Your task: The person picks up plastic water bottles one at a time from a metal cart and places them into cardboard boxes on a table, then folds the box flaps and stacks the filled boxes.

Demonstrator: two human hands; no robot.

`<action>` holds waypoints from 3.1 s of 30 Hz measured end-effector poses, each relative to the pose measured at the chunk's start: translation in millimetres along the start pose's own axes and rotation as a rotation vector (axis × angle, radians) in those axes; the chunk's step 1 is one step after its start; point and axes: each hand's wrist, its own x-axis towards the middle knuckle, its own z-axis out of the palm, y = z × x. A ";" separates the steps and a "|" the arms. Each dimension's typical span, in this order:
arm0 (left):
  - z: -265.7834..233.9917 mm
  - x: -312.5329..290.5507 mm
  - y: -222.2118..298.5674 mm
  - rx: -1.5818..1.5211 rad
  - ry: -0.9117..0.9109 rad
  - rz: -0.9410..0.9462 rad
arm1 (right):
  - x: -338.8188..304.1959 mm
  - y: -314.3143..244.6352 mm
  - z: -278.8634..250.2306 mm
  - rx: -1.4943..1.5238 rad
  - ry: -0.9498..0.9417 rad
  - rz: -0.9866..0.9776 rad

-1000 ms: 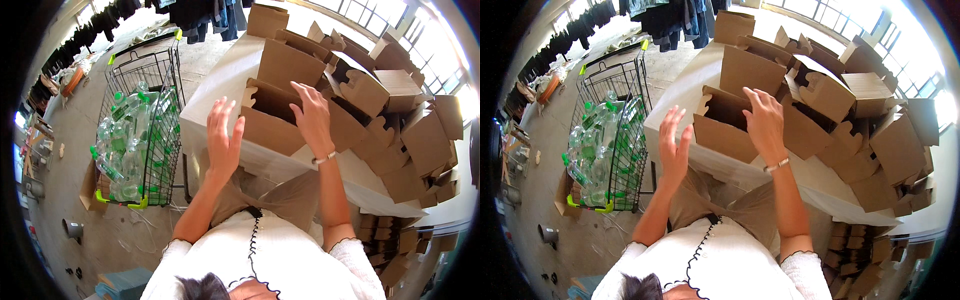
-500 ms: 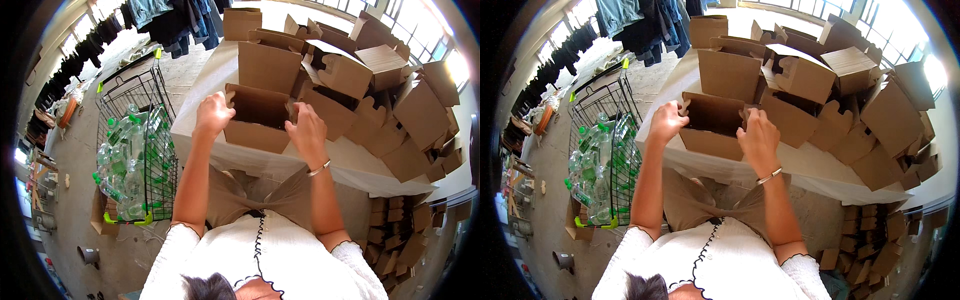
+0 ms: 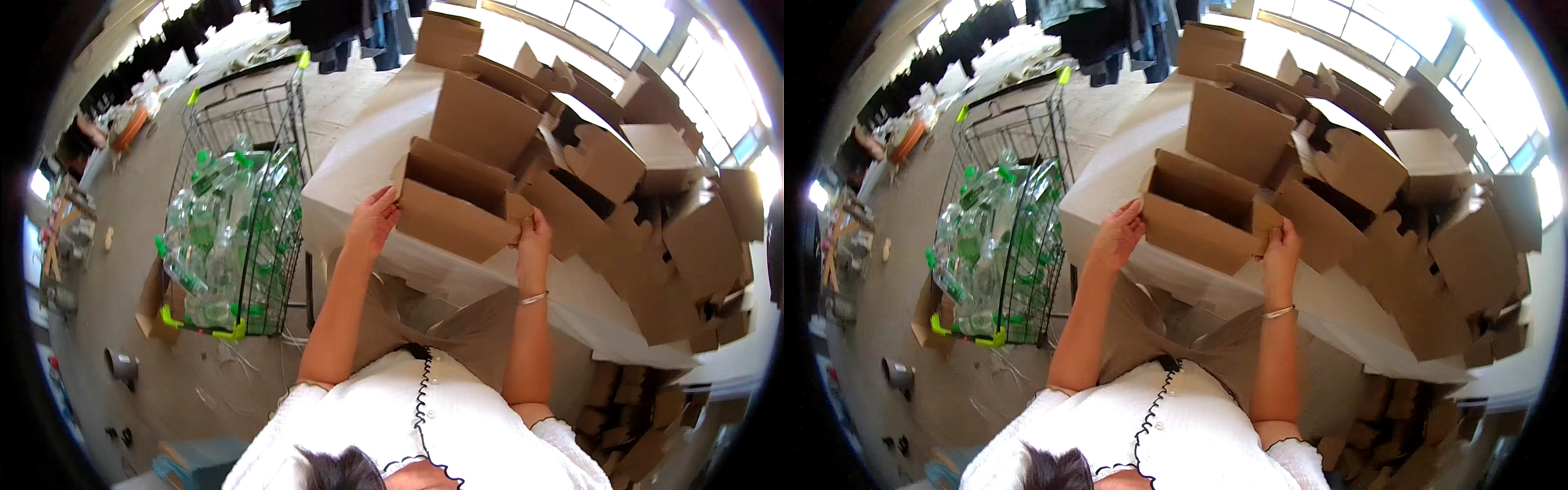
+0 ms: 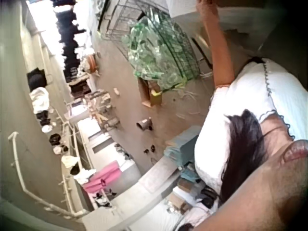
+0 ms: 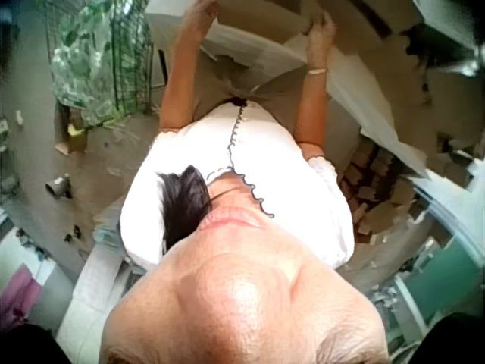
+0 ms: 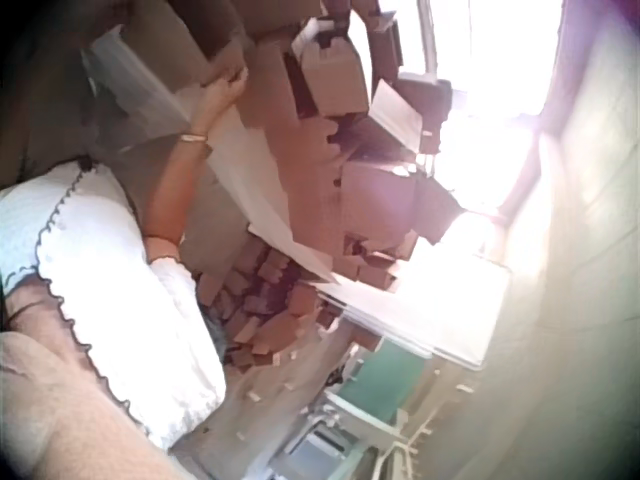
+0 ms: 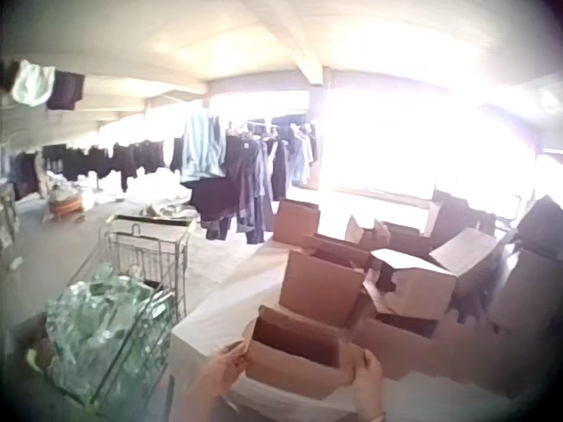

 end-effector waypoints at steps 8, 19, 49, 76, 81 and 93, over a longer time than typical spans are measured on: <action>17.5 -21.7 18.1 0.619 0.349 0.324 | 15.7 29.3 1.6 0.232 -0.012 0.080; -85.5 -77.0 150.2 1.150 0.747 0.899 | 2.5 -4.4 52.8 0.431 0.118 0.086; -267.5 12.2 237.7 0.394 0.546 0.718 | -79.3 -83.8 97.0 -0.862 0.002 -1.025; 132.8 -43.0 92.2 0.834 -0.416 0.812 | -30.5 -21.0 83.1 -0.603 0.083 -1.042; 146.8 -15.7 90.1 1.335 -0.510 0.828 | -32.1 -13.8 83.7 -0.543 0.067 -1.031; 171.0 3.5 85.6 2.012 -0.688 0.534 | -29.9 -27.6 82.3 -0.634 0.117 -0.809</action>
